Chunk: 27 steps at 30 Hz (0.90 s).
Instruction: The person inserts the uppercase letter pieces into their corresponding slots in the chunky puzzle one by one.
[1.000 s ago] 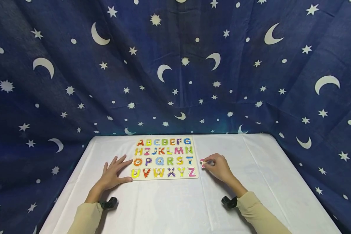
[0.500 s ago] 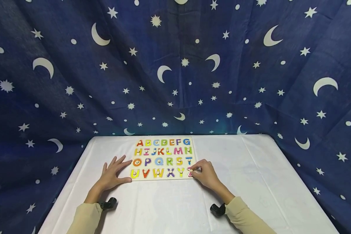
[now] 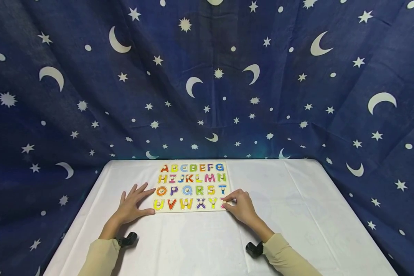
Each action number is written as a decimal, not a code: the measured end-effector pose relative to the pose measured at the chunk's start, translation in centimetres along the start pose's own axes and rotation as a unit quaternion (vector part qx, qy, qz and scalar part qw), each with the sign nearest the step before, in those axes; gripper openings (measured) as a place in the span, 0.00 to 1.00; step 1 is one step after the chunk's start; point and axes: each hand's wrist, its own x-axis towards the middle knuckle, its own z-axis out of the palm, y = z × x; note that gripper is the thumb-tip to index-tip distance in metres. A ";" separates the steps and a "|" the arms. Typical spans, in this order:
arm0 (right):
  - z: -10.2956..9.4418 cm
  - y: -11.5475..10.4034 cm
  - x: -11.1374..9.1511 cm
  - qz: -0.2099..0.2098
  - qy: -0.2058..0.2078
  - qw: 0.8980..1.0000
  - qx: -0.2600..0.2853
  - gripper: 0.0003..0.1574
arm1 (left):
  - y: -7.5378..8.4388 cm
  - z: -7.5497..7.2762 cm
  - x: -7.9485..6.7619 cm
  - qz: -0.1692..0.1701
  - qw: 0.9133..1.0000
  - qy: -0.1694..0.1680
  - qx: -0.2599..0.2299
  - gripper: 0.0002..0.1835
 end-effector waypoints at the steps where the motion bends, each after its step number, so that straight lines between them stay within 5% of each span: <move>1: 0.0 0.0 -0.1 0.003 -0.001 1.000 -0.002 0.07 | 0.0 0.0 0.0 -0.003 1.000 -0.003 0.000 0.48; 13: -0.1 0.2 0.2 -0.006 -0.005 1.000 -0.004 0.09 | -0.2 -0.2 0.4 -0.004 1.000 -0.009 0.004 0.48; 19: -1.8 0.9 1.0 -0.038 -0.049 0.998 -0.001 0.22 | 0.2 -1.4 0.5 0.008 1.000 -0.020 -0.014 0.47; 22: -3.7 1.4 1.7 -0.072 -0.047 0.996 -0.010 0.29 | 0.8 -2.6 0.6 0.015 1.000 -0.006 -0.009 0.47; 27: -7.2 2.1 2.7 -0.100 -0.010 0.992 -0.080 0.38 | 1.8 -4.5 1.1 0.045 0.996 0.067 0.039 0.47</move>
